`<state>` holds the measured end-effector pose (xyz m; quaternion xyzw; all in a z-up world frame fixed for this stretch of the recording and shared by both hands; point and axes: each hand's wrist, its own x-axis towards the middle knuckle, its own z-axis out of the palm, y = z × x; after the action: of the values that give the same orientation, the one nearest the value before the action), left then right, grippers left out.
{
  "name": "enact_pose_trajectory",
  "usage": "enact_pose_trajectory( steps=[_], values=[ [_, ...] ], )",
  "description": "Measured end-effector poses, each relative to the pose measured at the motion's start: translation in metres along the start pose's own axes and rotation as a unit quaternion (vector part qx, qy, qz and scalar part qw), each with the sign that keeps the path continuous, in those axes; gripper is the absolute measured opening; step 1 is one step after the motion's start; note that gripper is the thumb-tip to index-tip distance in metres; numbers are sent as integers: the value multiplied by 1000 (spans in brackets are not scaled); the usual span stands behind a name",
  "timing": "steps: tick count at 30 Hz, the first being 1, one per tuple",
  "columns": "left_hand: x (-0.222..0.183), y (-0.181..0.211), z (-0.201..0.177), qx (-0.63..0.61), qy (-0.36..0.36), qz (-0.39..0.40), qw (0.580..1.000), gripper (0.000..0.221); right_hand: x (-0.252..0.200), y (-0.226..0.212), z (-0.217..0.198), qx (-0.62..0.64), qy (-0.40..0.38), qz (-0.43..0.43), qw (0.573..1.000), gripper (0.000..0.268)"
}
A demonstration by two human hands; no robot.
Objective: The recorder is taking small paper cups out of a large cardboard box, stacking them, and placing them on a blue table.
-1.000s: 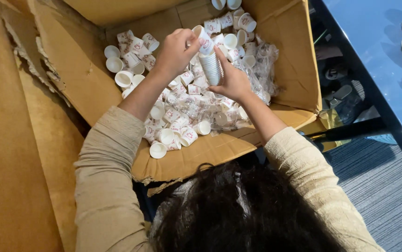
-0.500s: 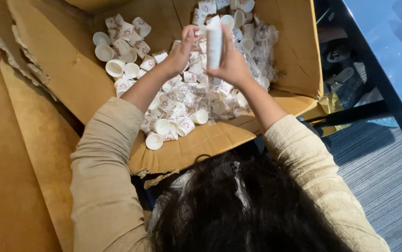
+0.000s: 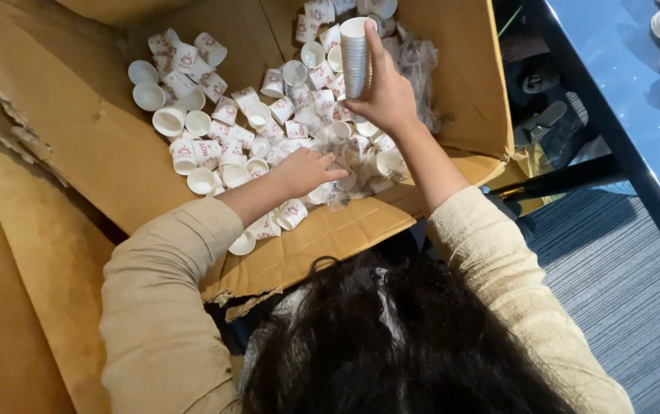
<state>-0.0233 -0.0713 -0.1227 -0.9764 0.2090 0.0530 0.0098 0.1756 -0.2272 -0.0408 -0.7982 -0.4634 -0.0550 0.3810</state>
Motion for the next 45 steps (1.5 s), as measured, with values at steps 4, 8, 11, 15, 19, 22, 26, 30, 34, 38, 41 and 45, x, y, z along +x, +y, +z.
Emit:
enact_pose_trajectory(
  steps=[4, 8, 11, 15, 19, 22, 26, 30, 34, 38, 41, 45],
  values=[
    [9, -9, -33, 35, 39, 6, 999, 33, 7, -1, -7, -12, -8, 27, 1000, 137],
    [13, -21, -61, 88, 89, -82, 989, 28, 8, 14, 3, 8, 76, 44, 996, 138],
    [14, -26, -91, -31, 171, -146, 974, 33, 7, 23, 5, 68, 167, 42, 983, 136],
    [15, -31, -125, -259, 320, -222, 884, 56, 9, 0, -7, 228, 245, -16, 942, 140],
    [17, -42, -133, -305, 418, -205, 831, 62, 9, -1, 2, 238, 239, -32, 941, 143],
    [19, -52, -117, -331, 464, -172, 803, 61, 8, -7, 4, 339, 221, -16, 914, 141],
    [29, -75, -83, -403, 443, -180, 780, 39, 11, -17, 0, 579, 151, 50, 799, 137],
    [30, -90, -79, -450, 467, -230, 726, 27, 13, -15, 0, 668, 75, 70, 737, 133],
    [24, -105, -69, -464, 485, -256, 696, 26, 12, -27, 2, 656, 3, 105, 747, 132],
    [30, -107, -73, -587, 478, -247, 605, 25, 9, -15, 2, 611, -55, 84, 785, 133],
    [18, -111, -89, -637, 463, -254, 561, 20, 9, -10, 6, 594, -69, 58, 800, 133],
    [-2, -129, -99, -653, 455, -262, 545, 17, 6, -6, 8, 557, -86, 33, 825, 133]
  ],
)
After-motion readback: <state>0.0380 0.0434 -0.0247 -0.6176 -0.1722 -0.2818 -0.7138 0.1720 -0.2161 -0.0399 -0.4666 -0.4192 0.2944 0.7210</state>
